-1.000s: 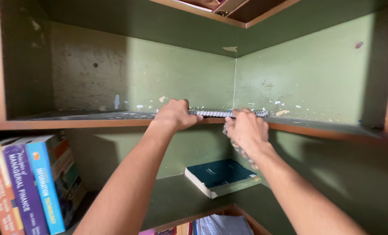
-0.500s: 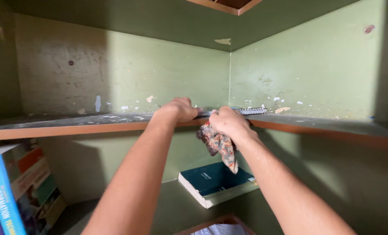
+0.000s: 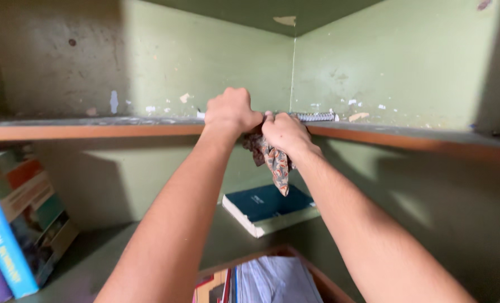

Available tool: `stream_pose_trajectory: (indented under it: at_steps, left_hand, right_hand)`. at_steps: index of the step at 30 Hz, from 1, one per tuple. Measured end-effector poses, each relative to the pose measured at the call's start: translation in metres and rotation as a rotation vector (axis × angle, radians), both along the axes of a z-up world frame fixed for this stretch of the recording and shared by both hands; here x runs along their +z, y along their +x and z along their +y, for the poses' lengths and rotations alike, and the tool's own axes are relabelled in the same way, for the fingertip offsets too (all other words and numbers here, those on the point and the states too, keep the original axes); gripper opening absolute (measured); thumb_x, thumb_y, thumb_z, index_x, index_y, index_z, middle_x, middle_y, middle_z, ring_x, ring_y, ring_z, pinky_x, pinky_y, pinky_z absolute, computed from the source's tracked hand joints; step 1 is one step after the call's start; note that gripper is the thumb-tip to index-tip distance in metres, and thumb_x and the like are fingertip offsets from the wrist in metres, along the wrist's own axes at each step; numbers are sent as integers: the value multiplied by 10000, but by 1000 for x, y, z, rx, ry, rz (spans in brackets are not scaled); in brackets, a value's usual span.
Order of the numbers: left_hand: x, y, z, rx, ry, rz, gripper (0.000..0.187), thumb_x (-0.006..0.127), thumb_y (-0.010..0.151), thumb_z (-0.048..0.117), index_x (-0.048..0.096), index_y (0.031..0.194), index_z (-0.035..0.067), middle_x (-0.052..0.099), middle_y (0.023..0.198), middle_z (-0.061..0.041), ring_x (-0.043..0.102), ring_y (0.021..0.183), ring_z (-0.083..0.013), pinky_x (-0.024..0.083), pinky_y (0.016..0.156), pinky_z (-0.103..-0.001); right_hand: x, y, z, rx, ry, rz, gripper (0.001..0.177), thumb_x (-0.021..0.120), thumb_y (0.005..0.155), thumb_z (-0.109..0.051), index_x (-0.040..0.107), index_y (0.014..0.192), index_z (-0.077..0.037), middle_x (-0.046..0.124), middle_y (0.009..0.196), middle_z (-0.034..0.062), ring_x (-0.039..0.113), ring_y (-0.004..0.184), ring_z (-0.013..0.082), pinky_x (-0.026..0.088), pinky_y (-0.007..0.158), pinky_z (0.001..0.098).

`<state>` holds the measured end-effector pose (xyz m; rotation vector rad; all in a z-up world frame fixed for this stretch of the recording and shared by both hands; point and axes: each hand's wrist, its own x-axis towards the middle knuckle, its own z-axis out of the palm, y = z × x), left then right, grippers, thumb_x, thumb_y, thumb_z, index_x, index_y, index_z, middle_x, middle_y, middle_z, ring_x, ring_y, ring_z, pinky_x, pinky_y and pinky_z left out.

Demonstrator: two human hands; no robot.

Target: The person wipes a book with a cloth, places it on a shelf, then moves a flower pot and a vase onto the shelf. The person then picks up several notebooks from a stack and places them on the upper shelf.

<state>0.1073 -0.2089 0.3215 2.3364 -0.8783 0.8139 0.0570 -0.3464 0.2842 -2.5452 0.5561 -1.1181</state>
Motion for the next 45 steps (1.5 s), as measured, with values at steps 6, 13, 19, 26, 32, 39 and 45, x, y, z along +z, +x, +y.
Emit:
stream_pose_trajectory:
  at_steps: [6,13,19,26,32,39,45]
  left_hand:
    - [-52,-22,29,-343,-474,-442,187,747,755,216,797,807,44,774,886,-157,708,903,-322,563,818,-441]
    - [-112,-27,124,-711,-802,268,102,693,838,104,757,865,30,731,778,-78,673,676,-131,575,613,-317]
    - [-175,-36,247,-635,-865,409,157,618,903,111,730,984,37,739,887,-56,694,789,-130,571,700,-301]
    - [-218,-67,367,-617,-827,538,152,636,891,88,711,986,-4,744,915,-88,717,806,-161,591,733,-307]
    - [-287,-59,428,-381,-685,572,149,693,858,112,746,946,5,758,874,-97,702,782,-160,578,734,-299]
    - [-414,-22,467,92,-58,601,288,860,746,235,799,966,59,762,1017,-113,681,939,-208,521,860,-310]
    - [-432,-30,455,-20,-259,798,332,801,815,211,750,1099,48,772,1031,-107,733,917,-212,602,790,-330]
  right_hand:
    - [-44,-6,4,163,-108,-616,379,591,987,-290,664,1190,21,578,1292,290,570,1195,440,443,1039,463]
    - [-99,-36,109,414,169,-781,248,675,954,-291,671,961,-43,705,885,96,690,811,197,538,760,332]
    - [-136,-38,221,962,601,-456,279,703,941,-295,693,880,-23,657,769,-18,567,724,60,469,656,258]
    - [-183,-51,338,962,717,-264,260,687,938,-295,708,892,-40,655,754,-19,574,708,61,477,643,255]
    - [-250,-50,391,962,653,-137,272,681,952,-307,718,952,-38,671,794,0,604,751,78,496,666,266]
    - [-364,-50,399,779,305,498,463,580,993,-463,612,1353,-173,630,1320,123,587,1244,264,442,1036,410]
    - [-401,-44,353,779,347,346,459,614,972,-457,670,1310,-151,697,1307,105,616,1239,236,483,1048,382]
